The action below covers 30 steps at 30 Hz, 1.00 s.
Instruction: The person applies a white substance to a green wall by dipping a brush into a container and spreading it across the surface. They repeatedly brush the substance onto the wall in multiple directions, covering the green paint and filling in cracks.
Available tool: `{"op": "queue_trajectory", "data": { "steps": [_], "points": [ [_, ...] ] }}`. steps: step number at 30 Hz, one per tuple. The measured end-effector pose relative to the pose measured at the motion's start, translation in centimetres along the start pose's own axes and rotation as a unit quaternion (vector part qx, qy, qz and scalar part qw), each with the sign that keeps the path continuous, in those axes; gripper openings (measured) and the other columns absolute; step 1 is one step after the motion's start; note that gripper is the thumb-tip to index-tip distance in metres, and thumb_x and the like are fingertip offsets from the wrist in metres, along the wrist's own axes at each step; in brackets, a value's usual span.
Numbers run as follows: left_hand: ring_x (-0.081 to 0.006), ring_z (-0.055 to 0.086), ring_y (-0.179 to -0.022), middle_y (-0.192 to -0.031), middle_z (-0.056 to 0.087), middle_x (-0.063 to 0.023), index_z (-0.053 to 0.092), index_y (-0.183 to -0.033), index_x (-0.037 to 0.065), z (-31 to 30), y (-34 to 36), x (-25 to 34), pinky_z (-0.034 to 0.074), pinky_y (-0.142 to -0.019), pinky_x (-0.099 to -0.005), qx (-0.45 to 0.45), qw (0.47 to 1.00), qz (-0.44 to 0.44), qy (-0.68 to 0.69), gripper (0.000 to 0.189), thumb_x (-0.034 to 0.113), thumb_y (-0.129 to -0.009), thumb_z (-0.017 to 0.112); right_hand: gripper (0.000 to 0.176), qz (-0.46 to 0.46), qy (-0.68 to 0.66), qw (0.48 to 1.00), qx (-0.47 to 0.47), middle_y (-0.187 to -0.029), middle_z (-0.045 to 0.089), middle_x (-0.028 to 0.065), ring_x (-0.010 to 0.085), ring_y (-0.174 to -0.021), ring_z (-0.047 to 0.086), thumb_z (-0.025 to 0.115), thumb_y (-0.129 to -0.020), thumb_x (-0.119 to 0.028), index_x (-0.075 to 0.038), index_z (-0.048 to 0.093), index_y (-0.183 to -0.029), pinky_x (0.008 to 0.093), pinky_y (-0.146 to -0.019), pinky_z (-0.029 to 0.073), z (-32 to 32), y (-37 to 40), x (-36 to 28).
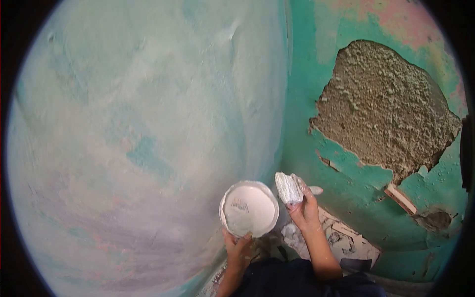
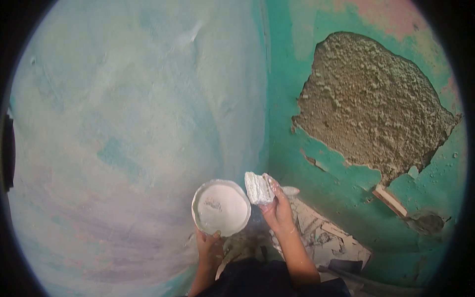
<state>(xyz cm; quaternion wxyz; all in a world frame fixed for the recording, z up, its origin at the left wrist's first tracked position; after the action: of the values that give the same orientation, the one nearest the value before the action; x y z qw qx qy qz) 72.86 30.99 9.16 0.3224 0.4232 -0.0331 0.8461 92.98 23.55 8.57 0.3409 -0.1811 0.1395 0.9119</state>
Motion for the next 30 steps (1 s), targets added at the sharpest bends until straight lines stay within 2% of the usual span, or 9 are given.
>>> {"op": "queue_trajectory", "data": {
  "steps": [3,4,12,17,19,20,26,28,30],
  "points": [
    [-0.0258,0.052,-0.116,-0.130,0.046,-0.0117,0.029,-0.138,0.010,-0.3,-0.8,-0.6,0.049,-0.089,-0.0404,0.008,1.000,-0.001,-0.024,0.073,0.002,-0.076,0.067,0.036,-0.031,0.052,0.998,0.021,-0.114,0.061,0.0062,0.0140,-0.092,0.061,0.051,-0.097,-0.022,-0.006,0.050,-0.129,0.0242,-0.056,0.042,0.7,-2.5,-2.0],
    [-0.0299,0.050,-0.120,-0.132,0.046,-0.0122,0.031,-0.139,0.011,-0.1,-0.9,-0.7,0.048,-0.096,-0.0486,0.027,0.999,-0.019,-0.042,0.073,0.009,-0.076,0.068,0.036,-0.038,0.047,0.998,0.014,-0.114,0.061,0.0062,0.0140,-0.092,0.061,0.051,-0.097,-0.022,-0.006,0.050,-0.129,0.0242,-0.056,0.042,1.2,-3.8,-2.8],
    [-0.0313,0.054,-0.117,-0.134,0.044,-0.0151,0.030,-0.139,0.010,1.7,-1.7,-1.8,0.055,-0.088,-0.0464,0.049,0.999,0.008,-0.004,0.070,0.004,-0.077,0.063,0.029,-0.202,0.206,0.957,0.008,-0.091,0.055,-0.0008,0.0075,-0.069,0.047,0.057,-0.096,-0.026,-0.008,0.053,-0.118,0.0227,-0.055,0.036,9.2,-16.6,-12.8],
    [-0.0338,0.049,-0.118,-0.126,0.051,-0.0197,0.051,-0.129,0.003,4.0,-0.5,-1.3,0.043,-0.097,-0.0440,0.202,0.966,-0.135,-0.092,0.048,0.007,-0.082,0.059,0.029,-0.284,0.126,0.949,-0.047,-0.092,0.055,0.0003,0.0079,-0.069,0.048,0.057,-0.096,-0.027,-0.007,0.053,-0.116,0.0228,-0.056,0.037,17.3,-26.9,-17.5],
    [-0.0372,0.049,-0.117,-0.127,0.051,-0.0216,0.055,-0.125,0.002,0.3,-0.9,-3.6,0.041,-0.098,-0.0465,0.152,0.965,-0.072,-0.199,0.042,0.008,-0.084,0.057,0.028,-0.301,0.111,0.947,0.001,-0.092,0.055,0.0020,0.0087,-0.065,0.049,0.056,-0.096,-0.026,-0.006,0.053,-0.114,0.0234,-0.054,0.039,18.6,-29.8,-17.9],
    [-0.0406,0.049,-0.116,-0.128,0.051,-0.0235,0.058,-0.122,0.001,-1.0,-1.1,-4.1,0.039,-0.098,-0.0489,0.099,0.948,-0.012,-0.302,0.038,0.010,-0.085,0.055,0.028,-0.301,0.107,0.947,-0.001,-0.092,0.055,0.0020,0.0087,-0.065,0.049,0.056,-0.096,-0.026,-0.006,0.053,-0.114,0.0234,-0.054,0.039,18.1,-30.7,-17.5],
    [-0.0405,0.048,-0.119,-0.129,0.050,-0.0225,0.055,-0.126,0.000,0.0,-1.2,-3.6,0.039,-0.102,-0.0482,0.104,0.925,-0.096,-0.352,0.040,0.007,-0.087,0.053,0.025,-0.233,0.187,0.942,0.151,-0.085,0.059,0.0048,0.0101,-0.053,0.050,0.054,-0.094,-0.024,-0.004,0.053,-0.110,0.0236,-0.042,0.038,5.5,-32.8,-11.4],
    [-0.0358,0.049,-0.121,-0.132,0.049,-0.0181,0.042,-0.137,0.002,1.2,-1.3,-3.9,0.042,-0.102,-0.0470,0.183,0.971,-0.121,-0.094,0.054,0.006,-0.085,0.056,0.024,-0.218,0.235,0.931,0.176,-0.083,0.061,0.0055,0.0104,-0.054,0.053,0.056,-0.093,-0.024,-0.004,0.054,-0.107,0.0241,-0.042,0.040,1.3,-33.2,-10.3],
    [-0.0338,0.049,-0.122,-0.132,0.048,-0.0169,0.035,-0.141,0.003,1.7,-1.3,-3.7,0.044,-0.102,-0.0465,0.176,0.970,-0.137,-0.099,0.061,0.007,-0.084,0.057,0.024,-0.203,0.280,0.917,0.199,-0.081,0.062,0.0062,0.0106,-0.055,0.056,0.057,-0.091,-0.023,-0.004,0.055,-0.105,0.0245,-0.043,0.042,0.6,-33.2,-10.6]
  ]
}}
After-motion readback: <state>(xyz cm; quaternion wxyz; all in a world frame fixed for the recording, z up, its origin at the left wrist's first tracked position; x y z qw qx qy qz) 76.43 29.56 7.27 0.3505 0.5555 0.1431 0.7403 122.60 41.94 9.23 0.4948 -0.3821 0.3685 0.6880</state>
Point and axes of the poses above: each hand's wrist, its own y-axis away from the middle knuckle, its own z-axis out of the palm, x = y × z, the point moved 3 cm from there along -y, towards the middle knuckle
